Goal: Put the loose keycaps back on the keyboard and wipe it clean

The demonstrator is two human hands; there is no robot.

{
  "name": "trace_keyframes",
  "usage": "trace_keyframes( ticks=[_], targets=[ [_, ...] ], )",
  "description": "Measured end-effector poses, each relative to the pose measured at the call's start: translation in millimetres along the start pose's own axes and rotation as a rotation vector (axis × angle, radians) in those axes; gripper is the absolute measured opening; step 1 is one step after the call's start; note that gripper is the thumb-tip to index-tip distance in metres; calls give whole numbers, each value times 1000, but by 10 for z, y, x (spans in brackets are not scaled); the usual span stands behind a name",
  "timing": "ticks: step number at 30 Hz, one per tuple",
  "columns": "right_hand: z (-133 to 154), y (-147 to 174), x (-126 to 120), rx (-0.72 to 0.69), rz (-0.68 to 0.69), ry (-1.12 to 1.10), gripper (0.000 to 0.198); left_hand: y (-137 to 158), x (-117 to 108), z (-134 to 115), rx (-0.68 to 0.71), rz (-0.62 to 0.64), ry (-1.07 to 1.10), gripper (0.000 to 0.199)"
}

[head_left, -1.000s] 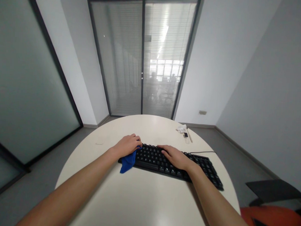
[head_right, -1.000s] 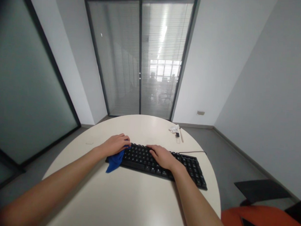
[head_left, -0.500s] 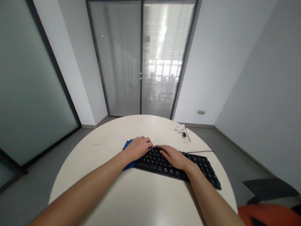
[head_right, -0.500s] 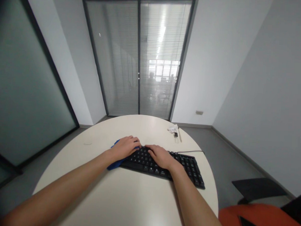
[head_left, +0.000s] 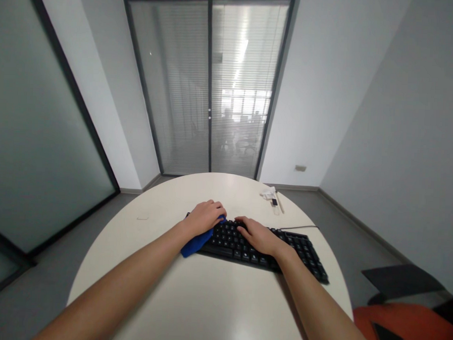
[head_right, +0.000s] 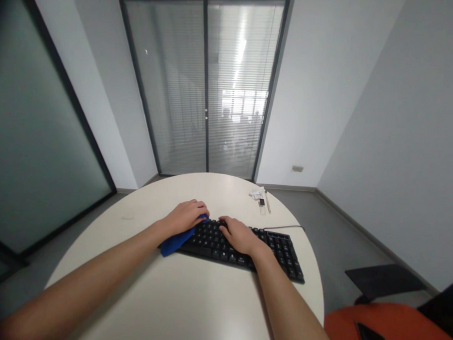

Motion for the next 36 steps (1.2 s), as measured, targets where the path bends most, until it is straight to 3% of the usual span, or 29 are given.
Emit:
trace_keyframes(
  ticks=[3,8,36],
  targets=[
    [21,2,-20,8,-8,-2,38,-87,52,-93,3,-37,12,16],
    [24,0,-19,-18,0,-5,35,-158,170,-182,25,38,-2,15],
    [6,2,-26,-26,7,-12,38,130,-31,307,-43,188,-54,19]
  ],
)
Point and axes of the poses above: each hand's wrist, its own y-axis away from the middle knuckle, its own x-axis out of the palm, z = x × y, the point moved 6 cm from there along -y, towards the middle knuckle, and after that the axes turned 6 degrees about -z, right-handed, at the moved point
